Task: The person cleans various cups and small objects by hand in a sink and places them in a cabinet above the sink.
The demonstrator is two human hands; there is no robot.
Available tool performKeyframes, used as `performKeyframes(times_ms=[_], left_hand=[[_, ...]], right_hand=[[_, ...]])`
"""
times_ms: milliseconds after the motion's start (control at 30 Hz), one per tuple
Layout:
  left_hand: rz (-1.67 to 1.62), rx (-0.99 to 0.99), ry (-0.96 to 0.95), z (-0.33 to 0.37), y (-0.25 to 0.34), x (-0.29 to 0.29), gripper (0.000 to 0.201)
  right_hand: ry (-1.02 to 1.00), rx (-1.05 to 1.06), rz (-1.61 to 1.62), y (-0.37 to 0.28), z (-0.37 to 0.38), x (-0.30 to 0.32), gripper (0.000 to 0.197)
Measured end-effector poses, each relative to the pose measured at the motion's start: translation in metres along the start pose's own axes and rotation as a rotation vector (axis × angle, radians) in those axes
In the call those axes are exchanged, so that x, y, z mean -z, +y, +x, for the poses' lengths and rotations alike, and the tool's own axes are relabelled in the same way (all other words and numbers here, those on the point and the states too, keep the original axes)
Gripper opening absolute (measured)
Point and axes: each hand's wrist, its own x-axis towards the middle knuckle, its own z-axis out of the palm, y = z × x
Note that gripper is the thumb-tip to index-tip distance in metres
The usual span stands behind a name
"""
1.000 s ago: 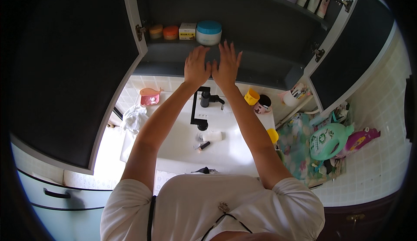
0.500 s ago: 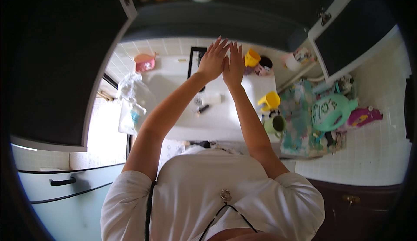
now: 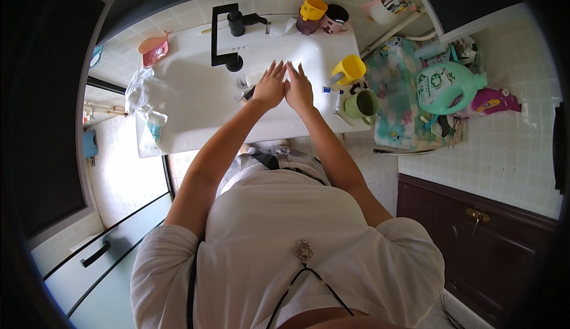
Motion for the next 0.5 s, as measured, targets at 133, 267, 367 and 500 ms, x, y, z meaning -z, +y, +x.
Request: performKeyframes(times_ms=[133,267,367,500], left_hand=[[-0.027,0.079,-0.153,-0.011,-0.004,-0.017,0.058],[-0.025,0.05,-0.174,0.007,0.0,-0.007,0.061],[-0.027,-0.005,-0.106,0.026,0.007,0.003,0.063],[-0.035,-0.047,-0.113,0.045,0.012,0.009,0.064]], right_hand=[[-0.149,-0.025,-0.092,0.009,-0.015,-0.009,0.057],[-0.232,-0.128,0.004,0.019,-0.003,0.001,0.055],[-0.138,-0.127,0.022,0.024,0.01,0.013,0.053],[-0.078,-0.167,0.077,0.026,0.021,0.023,0.051]])
